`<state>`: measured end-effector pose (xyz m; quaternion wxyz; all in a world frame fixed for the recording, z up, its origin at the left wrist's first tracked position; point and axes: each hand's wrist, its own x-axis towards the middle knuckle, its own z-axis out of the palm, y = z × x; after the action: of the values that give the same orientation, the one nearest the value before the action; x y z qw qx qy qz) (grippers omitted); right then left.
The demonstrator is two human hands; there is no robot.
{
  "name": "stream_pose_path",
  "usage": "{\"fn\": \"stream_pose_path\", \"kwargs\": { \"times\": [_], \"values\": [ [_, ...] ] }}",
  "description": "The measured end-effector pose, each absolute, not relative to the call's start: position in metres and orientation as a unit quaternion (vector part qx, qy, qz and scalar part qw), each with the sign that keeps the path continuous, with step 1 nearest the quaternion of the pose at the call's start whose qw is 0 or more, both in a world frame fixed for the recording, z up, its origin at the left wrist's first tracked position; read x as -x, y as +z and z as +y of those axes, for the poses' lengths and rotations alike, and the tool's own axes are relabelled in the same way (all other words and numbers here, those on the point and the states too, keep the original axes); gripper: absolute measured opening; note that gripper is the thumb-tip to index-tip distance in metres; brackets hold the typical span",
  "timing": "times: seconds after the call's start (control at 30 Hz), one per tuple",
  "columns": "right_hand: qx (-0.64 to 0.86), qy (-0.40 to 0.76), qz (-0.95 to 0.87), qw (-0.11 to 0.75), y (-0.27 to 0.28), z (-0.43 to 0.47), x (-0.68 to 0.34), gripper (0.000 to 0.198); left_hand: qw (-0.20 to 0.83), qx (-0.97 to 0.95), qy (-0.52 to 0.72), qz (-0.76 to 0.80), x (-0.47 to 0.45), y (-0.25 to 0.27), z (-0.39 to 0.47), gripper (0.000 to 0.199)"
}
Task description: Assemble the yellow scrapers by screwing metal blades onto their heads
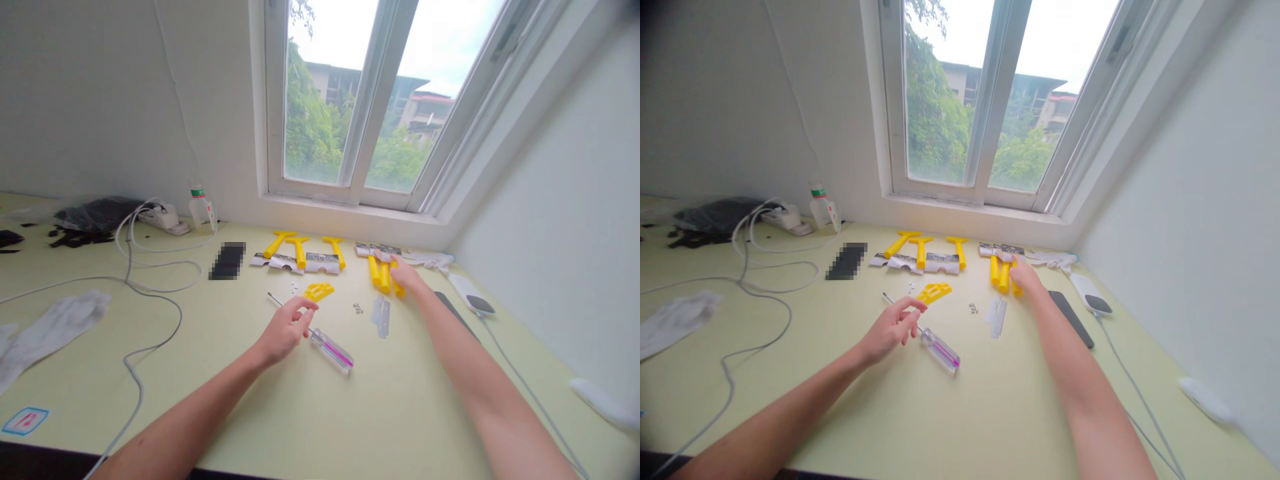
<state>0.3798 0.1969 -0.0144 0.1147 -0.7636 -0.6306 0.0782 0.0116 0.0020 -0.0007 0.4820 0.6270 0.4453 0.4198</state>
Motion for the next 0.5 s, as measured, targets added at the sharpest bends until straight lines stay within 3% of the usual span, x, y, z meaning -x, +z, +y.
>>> {"fn": "stream_pose_path", "kwargs": {
  "times": [0.5],
  "values": [
    [0.774,0.086,-0.618,0.109,-0.017,0.189,-0.391,0.056,0.499,-0.619,0.404,0.453,-0.012,-0.014,0.008,0.034]
  ]
}}
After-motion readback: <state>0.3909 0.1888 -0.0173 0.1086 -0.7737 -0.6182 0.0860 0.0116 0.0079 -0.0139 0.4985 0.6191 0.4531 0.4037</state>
